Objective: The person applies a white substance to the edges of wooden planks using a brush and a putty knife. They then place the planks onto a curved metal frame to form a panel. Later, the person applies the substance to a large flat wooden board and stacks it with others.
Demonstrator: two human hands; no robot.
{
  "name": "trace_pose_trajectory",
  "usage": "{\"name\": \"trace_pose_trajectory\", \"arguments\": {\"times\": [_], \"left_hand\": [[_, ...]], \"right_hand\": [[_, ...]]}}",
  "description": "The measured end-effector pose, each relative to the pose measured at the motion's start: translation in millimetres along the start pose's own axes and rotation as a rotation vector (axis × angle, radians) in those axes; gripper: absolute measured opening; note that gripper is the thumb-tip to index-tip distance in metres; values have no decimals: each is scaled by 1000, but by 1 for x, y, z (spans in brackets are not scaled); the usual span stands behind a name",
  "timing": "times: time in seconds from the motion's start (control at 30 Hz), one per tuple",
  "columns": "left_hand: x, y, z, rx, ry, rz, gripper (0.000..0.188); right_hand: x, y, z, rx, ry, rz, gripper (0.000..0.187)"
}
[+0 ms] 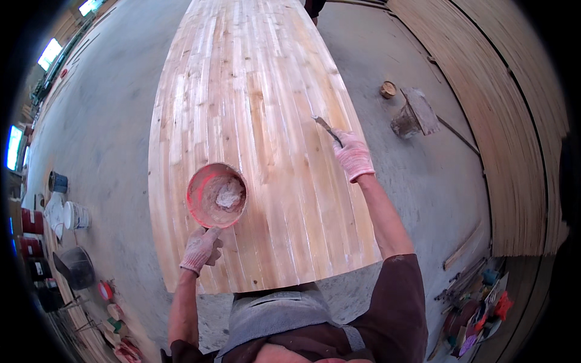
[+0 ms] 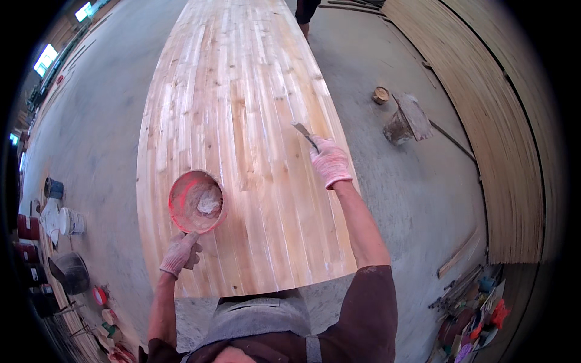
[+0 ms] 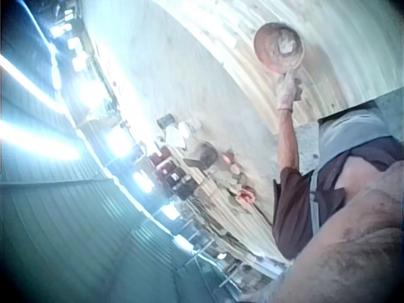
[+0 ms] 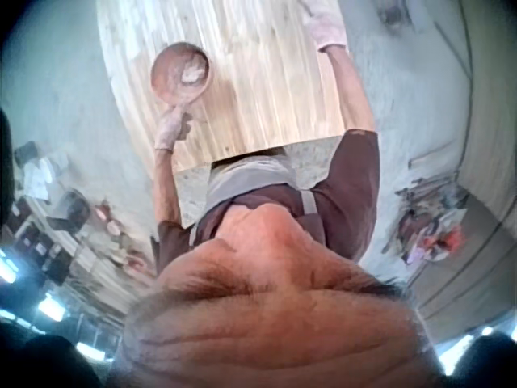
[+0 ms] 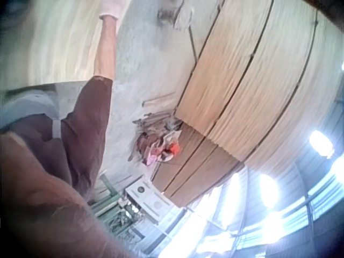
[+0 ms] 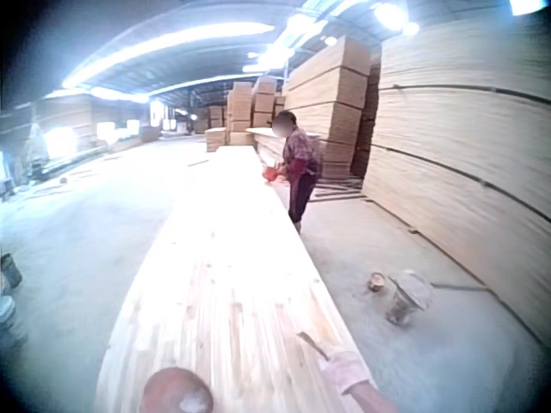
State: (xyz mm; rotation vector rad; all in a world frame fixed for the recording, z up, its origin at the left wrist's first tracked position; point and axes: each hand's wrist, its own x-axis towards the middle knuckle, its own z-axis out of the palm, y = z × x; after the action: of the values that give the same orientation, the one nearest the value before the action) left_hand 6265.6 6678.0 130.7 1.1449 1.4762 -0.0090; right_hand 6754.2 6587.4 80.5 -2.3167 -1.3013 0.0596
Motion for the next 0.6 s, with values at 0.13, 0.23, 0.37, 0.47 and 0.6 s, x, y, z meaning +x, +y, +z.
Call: {"name": "trace_pose_trajectory", "arguments": {"times": [0.13, 0.23, 0.37, 0.47, 0.6], "left_hand": [[0, 1, 0, -9, 3, -3, 46], [-2, 5, -1, -19, -2, 1, 44], [0, 1, -4, 23, -30, 7, 39], [-5, 7, -2, -5, -43, 43, 39], [1, -16, 9, -115, 2, 65, 39]], "right_hand": [[18, -6, 17, -333, -305, -50, 25], [17, -1, 15, -330, -402, -131, 24], [42, -20, -14, -401, -432, -179, 25], [77, -51, -26, -389, -472, -92, 32], [73, -38, -37, -515, -685, -109, 49]]}}
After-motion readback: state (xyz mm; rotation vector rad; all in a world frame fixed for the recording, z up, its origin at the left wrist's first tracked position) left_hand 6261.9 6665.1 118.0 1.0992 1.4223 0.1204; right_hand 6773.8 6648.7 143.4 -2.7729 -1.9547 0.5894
